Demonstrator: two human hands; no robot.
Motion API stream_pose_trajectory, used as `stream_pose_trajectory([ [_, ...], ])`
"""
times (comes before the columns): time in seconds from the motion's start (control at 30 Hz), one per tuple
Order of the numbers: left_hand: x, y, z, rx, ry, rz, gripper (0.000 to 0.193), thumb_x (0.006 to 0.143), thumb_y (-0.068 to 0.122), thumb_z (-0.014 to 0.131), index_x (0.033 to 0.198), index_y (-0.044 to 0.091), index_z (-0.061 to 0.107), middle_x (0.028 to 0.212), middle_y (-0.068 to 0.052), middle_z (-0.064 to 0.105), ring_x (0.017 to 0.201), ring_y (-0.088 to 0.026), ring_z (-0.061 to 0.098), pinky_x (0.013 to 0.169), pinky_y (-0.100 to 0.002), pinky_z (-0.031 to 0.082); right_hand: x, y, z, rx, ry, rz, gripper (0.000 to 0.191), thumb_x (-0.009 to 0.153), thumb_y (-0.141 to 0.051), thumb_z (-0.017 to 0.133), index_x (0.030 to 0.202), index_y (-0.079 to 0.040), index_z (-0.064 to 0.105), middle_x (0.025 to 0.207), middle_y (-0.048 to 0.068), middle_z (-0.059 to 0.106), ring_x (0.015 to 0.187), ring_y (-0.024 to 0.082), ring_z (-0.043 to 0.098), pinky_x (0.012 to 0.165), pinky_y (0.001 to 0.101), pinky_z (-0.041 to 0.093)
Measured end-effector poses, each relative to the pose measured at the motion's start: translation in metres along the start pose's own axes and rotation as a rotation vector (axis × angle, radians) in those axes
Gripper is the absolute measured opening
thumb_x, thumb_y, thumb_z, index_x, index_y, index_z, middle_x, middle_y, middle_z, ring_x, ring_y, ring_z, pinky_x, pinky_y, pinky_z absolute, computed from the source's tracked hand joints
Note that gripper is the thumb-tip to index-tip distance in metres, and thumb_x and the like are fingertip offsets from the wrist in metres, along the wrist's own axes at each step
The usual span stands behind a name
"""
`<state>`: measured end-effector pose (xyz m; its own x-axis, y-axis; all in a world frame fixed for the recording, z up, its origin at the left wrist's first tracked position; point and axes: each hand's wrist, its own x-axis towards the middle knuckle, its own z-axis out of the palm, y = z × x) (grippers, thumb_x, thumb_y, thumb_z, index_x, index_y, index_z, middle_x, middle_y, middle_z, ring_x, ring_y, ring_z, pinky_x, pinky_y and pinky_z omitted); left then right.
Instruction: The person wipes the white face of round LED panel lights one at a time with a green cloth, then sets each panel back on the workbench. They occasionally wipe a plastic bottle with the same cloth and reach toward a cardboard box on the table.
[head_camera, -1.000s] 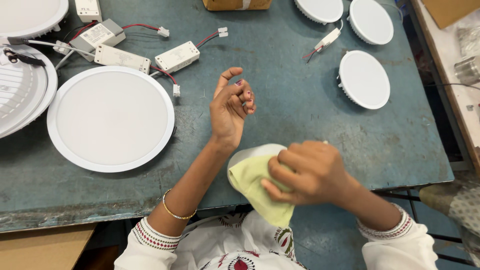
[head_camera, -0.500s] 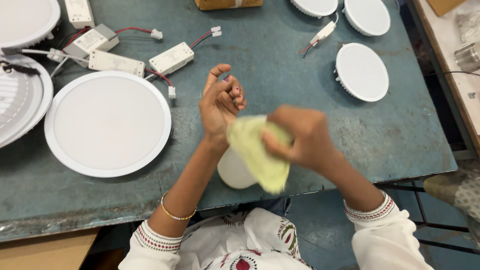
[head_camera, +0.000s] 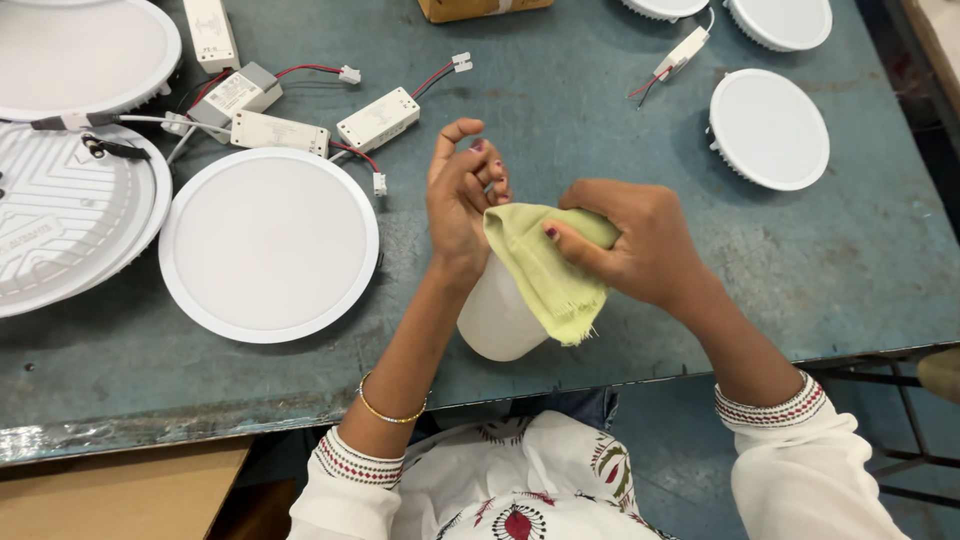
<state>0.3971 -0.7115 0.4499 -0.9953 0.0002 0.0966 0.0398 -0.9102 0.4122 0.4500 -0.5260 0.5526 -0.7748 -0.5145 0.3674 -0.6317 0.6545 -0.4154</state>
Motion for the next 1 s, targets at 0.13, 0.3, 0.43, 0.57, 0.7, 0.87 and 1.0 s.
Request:
stream_pose_trajectory([
  [0.13,-0.001,-0.001,0.004,0.119,-0.013,-0.005,0.03,0.096,0.013,0.059,0.124,0.008,0.049,0.077,-0.003,0.056,0.066,-0.011,0.054,0.057,-0.025,0.044,-0.01,-0.018,0.0,-0.05,0.043,-0.174,0.03,0.087,-0.033,0.077,0.091,-0.003,0.07,0.077,0.01,0.064,0.063,0.027,0.064,0.058,0.0386,0.05],
  [0.3,-0.002,-0.001,0.004,0.144,0.003,0.001,0.03,0.095,0.013,0.058,0.123,0.009,0.05,0.077,-0.002,0.056,0.065,-0.01,0.055,0.057,-0.025,0.045,-0.027,-0.032,0.015,-0.163,0.105,-0.45,0.037,0.083,-0.036,0.081,0.09,-0.001,0.072,0.069,0.009,0.06,0.056,0.027,0.059,0.053,0.0406,0.047],
  [0.43,-0.001,0.004,0.003,0.131,0.021,0.031,0.029,0.096,0.012,0.058,0.123,0.008,0.051,0.078,-0.002,0.056,0.066,-0.01,0.055,0.058,-0.025,0.045,-0.027,-0.005,0.035,0.596,0.288,-0.109,0.043,0.097,-0.046,0.067,0.094,-0.004,0.063,0.085,0.01,0.062,0.07,0.019,0.064,0.064,0.0353,0.051],
  [0.57,-0.002,0.004,0.005,0.227,0.024,0.005,0.025,0.097,0.017,0.057,0.121,0.009,0.051,0.08,-0.001,0.057,0.069,-0.01,0.056,0.062,-0.026,0.046,-0.02,0.036,0.036,1.869,0.055,0.317,0.055,0.109,-0.045,0.054,0.118,0.009,0.062,0.076,0.008,0.054,0.061,0.015,0.049,0.055,0.0266,0.039],
  [0.7,0.002,-0.007,0.004,0.485,-0.067,-0.161,0.04,0.098,0.043,0.05,0.119,0.011,0.062,0.092,0.002,0.069,0.081,-0.006,0.066,0.075,-0.025,0.054,-0.022,0.057,0.047,2.017,-0.051,0.421,0.053,0.109,-0.042,0.048,0.125,0.007,0.057,0.087,0.011,0.055,0.067,0.017,0.049,0.057,0.0276,0.039],
  [0.87,0.004,-0.023,-0.007,0.469,-0.345,-0.38,0.063,0.111,0.063,0.054,0.108,0.001,0.062,0.09,-0.004,0.057,0.076,-0.015,0.062,0.089,-0.028,0.058,-0.028,0.075,0.061,1.907,-0.085,0.693,0.066,0.098,-0.049,0.048,0.132,0.007,0.054,0.105,0.022,0.067,0.089,0.027,0.068,0.075,0.034,0.058],
  [1.0,0.004,-0.033,-0.015,0.665,-0.276,-0.442,0.045,0.101,0.044,0.062,0.113,0.001,0.069,0.095,-0.01,0.07,0.075,-0.016,0.061,0.071,-0.034,0.052,-0.028,0.089,0.07,1.711,-0.077,0.73,0.055,0.104,-0.042,0.052,0.139,0.001,0.054,0.122,0.02,0.066,0.106,0.028,0.069,0.091,0.0397,0.058],
])
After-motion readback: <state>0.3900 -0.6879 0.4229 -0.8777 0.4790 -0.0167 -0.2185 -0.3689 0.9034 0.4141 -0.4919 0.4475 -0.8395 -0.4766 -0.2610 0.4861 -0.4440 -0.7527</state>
